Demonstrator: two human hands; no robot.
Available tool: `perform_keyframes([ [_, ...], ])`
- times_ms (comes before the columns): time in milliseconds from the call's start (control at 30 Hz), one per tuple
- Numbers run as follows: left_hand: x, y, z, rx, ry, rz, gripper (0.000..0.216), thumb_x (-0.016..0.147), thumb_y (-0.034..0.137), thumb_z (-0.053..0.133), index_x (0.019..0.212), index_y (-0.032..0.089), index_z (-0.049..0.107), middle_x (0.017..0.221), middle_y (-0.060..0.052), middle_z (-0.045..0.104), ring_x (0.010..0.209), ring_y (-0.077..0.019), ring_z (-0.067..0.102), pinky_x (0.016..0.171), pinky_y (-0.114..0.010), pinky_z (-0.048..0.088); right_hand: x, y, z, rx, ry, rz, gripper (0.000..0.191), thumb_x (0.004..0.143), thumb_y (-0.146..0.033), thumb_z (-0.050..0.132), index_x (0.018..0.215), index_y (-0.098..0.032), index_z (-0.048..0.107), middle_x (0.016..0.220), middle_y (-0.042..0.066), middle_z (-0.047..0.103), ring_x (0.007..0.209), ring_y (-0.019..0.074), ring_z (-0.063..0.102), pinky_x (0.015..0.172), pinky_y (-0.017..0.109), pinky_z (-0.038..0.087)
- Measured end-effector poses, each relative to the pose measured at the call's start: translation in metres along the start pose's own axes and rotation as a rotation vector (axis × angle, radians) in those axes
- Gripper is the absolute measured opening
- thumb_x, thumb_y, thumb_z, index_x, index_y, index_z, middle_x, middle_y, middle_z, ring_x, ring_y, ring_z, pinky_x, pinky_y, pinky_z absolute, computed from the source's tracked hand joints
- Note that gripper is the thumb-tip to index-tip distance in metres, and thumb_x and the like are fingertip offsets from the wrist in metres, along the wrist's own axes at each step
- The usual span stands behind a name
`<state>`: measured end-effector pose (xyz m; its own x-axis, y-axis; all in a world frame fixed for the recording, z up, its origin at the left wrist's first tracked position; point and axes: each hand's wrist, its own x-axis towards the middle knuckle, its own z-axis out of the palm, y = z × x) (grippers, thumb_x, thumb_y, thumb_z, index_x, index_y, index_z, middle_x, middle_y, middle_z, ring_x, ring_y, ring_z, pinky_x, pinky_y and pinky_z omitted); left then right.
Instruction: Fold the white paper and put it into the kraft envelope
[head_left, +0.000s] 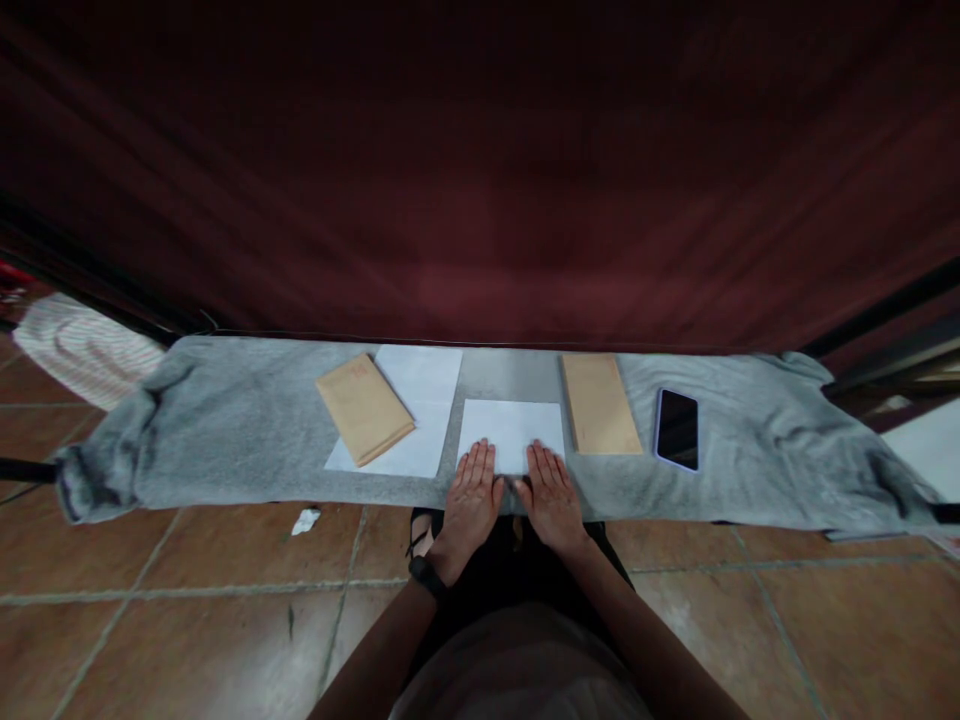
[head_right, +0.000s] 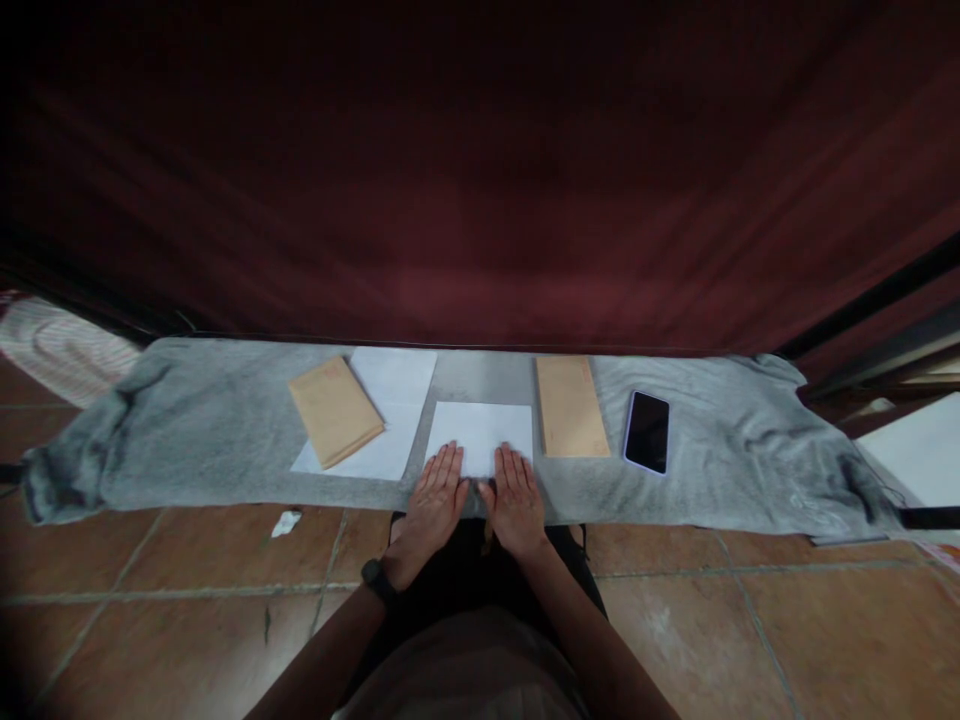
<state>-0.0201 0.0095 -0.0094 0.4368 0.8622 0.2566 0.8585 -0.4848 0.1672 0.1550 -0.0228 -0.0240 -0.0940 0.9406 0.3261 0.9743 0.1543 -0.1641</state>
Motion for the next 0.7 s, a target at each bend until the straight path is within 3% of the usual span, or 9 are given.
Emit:
perform_keyframes([
  [233, -0.014, -0.010, -0.004, 0.050, 0.020, -0.060, 0.065, 0.105, 0.035, 0.039, 0.160, 0.007, 0.020, 0.162, -0.021, 0.032, 0.152, -0.0288, 0.027, 0.122, -0.051, 0.034, -0.018, 0.016, -0.005, -0.047, 0.040, 0.023, 0.069, 0.106, -0.044, 0.036, 0.162, -0.009, 0.015, 0.159, 0.018, 0.039, 0.146, 0.0294, 0.040, 0.119, 0.046, 0.033],
  [533, -0.024, -0.010, -0.012, 0.052, 0.047, -0.149, 0.064, 0.105, 0.035, 0.034, 0.161, 0.010, 0.015, 0.161, -0.021, 0.035, 0.150, -0.0300, 0.032, 0.120, -0.053, 0.036, -0.032, 0.023, -0.013, 0.002, 0.052, 0.099, 0.068, 0.106, -0.044, 0.036, 0.161, -0.008, 0.019, 0.159, 0.021, 0.038, 0.146, 0.0328, 0.040, 0.119, 0.052, 0.033],
  [700, -0.021, 0.013, -0.014, 0.003, -0.044, 0.003, 0.063, 0.103, 0.028, 0.036, 0.161, 0.013, 0.016, 0.164, -0.013, 0.032, 0.154, -0.0241, 0.025, 0.124, -0.047, 0.031, -0.025, 0.003, -0.017, 0.062, -0.014, 0.000, 0.061, 0.107, -0.041, 0.035, 0.160, -0.013, 0.026, 0.160, 0.015, 0.039, 0.148, 0.0280, 0.037, 0.121, 0.048, 0.031],
])
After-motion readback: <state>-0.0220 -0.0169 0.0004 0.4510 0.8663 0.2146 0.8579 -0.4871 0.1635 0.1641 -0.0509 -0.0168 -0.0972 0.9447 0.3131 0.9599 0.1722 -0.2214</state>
